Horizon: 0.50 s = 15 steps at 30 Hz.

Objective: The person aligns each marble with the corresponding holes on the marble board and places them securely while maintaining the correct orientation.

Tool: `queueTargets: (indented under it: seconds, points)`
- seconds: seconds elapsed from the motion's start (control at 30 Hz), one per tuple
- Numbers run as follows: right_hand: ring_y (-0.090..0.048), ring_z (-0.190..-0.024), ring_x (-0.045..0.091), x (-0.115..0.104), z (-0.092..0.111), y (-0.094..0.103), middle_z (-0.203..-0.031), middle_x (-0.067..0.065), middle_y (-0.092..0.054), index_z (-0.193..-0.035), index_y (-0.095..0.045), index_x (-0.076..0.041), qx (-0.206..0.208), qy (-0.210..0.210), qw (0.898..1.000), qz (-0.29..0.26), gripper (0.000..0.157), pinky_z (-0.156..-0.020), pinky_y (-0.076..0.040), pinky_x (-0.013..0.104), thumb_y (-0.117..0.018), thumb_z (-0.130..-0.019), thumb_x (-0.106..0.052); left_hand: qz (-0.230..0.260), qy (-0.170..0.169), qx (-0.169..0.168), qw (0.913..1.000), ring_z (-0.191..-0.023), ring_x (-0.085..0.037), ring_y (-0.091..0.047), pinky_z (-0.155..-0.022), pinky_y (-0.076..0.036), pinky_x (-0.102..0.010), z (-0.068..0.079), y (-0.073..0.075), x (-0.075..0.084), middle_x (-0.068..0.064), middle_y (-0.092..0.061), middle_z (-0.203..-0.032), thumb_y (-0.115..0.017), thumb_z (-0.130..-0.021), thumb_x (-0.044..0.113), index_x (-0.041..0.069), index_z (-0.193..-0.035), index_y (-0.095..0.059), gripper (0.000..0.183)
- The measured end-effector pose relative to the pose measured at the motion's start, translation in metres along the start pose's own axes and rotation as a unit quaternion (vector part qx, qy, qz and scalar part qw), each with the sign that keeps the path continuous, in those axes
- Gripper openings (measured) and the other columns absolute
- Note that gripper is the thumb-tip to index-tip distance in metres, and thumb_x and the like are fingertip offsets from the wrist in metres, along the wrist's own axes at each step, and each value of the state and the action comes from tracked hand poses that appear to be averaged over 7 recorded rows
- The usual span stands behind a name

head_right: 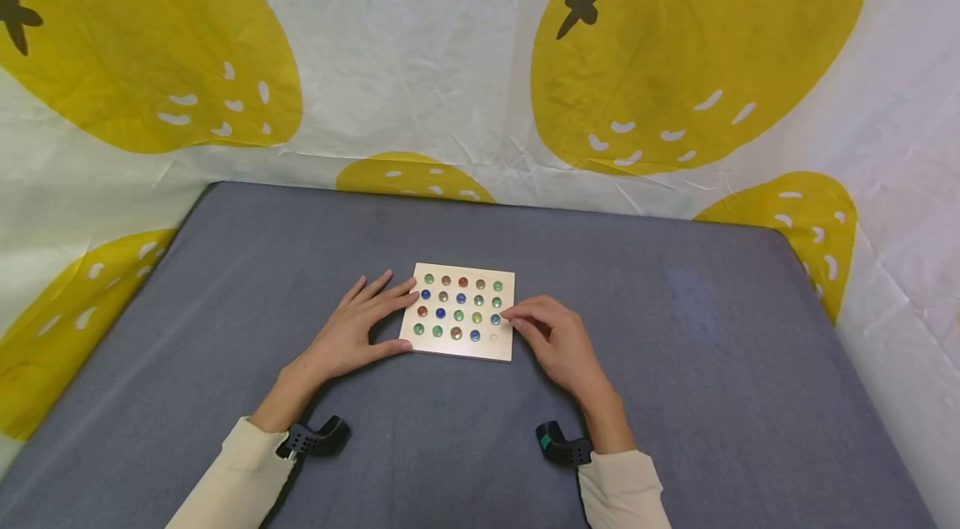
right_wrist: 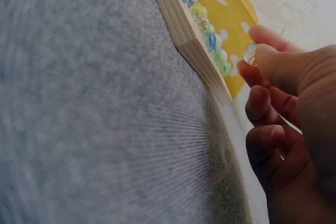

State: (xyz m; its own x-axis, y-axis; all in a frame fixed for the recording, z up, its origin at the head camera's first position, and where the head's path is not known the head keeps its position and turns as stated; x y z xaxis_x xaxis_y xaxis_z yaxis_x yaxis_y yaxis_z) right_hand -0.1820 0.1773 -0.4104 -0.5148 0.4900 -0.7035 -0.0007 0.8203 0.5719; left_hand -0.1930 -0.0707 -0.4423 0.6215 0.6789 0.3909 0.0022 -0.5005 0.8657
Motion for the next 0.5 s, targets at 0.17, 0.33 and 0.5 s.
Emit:
queueTargets:
  seconds: [0.17, 0.33, 0.5]
  points:
    - [-0.060, -0.091, 0.011, 0.0003, -0.0002, -0.0030, -0.102, -0.006, -0.066, -0.102, -0.074, -0.015, -0.011, -0.018, 1.000, 0.004, 0.017, -0.070, -0.048, 0.020, -0.065, -0.091, -0.006, 0.001, -0.001, 0.001, 1.0000, -0.143, -0.028, -0.018, -0.115, -0.004, -0.050, 0.0001, 0.0008, 0.0005, 0.003, -0.033, -0.153, -0.065, -0.085, 0.056, 0.020, -0.144, -0.046, 0.072]
    - [-0.056, -0.080, 0.010, -0.0016, -0.0004, -0.0057, -0.102, -0.006, -0.066, -0.103, -0.073, -0.015, -0.023, -0.018, 0.999, 0.015, 0.017, -0.062, -0.046, 0.023, -0.068, -0.089, -0.006, 0.004, 0.000, 0.000, 1.0000, -0.143, -0.028, -0.018, -0.115, -0.004, -0.050, 0.0003, 0.0015, 0.0008, 0.003, -0.033, -0.153, -0.065, -0.085, 0.055, 0.020, -0.144, -0.046, 0.071]
    - [-0.050, -0.066, 0.011, -0.0015, -0.0003, -0.0094, -0.098, -0.008, -0.065, -0.102, -0.073, -0.018, -0.035, -0.019, 0.999, 0.015, 0.017, -0.055, -0.041, 0.024, -0.070, -0.088, -0.010, 0.003, 0.003, -0.002, 1.0000, -0.143, -0.027, -0.018, -0.116, -0.003, -0.049, -0.0003, 0.0017, 0.0004, 0.004, -0.033, -0.153, -0.064, -0.085, 0.056, 0.021, -0.145, -0.046, 0.072]
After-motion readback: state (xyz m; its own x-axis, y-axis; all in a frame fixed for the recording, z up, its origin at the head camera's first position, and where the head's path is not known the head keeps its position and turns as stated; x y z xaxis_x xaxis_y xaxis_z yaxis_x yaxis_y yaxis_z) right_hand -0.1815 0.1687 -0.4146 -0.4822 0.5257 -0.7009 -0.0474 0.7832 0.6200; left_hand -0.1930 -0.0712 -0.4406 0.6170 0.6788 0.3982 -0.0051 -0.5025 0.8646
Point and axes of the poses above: each hand's wrist, its own z-axis away from the middle knuckle, its own y-axis out of the back of the hand, x = y × z, the point moved 10 cm from there along -z, towards the middle knuckle
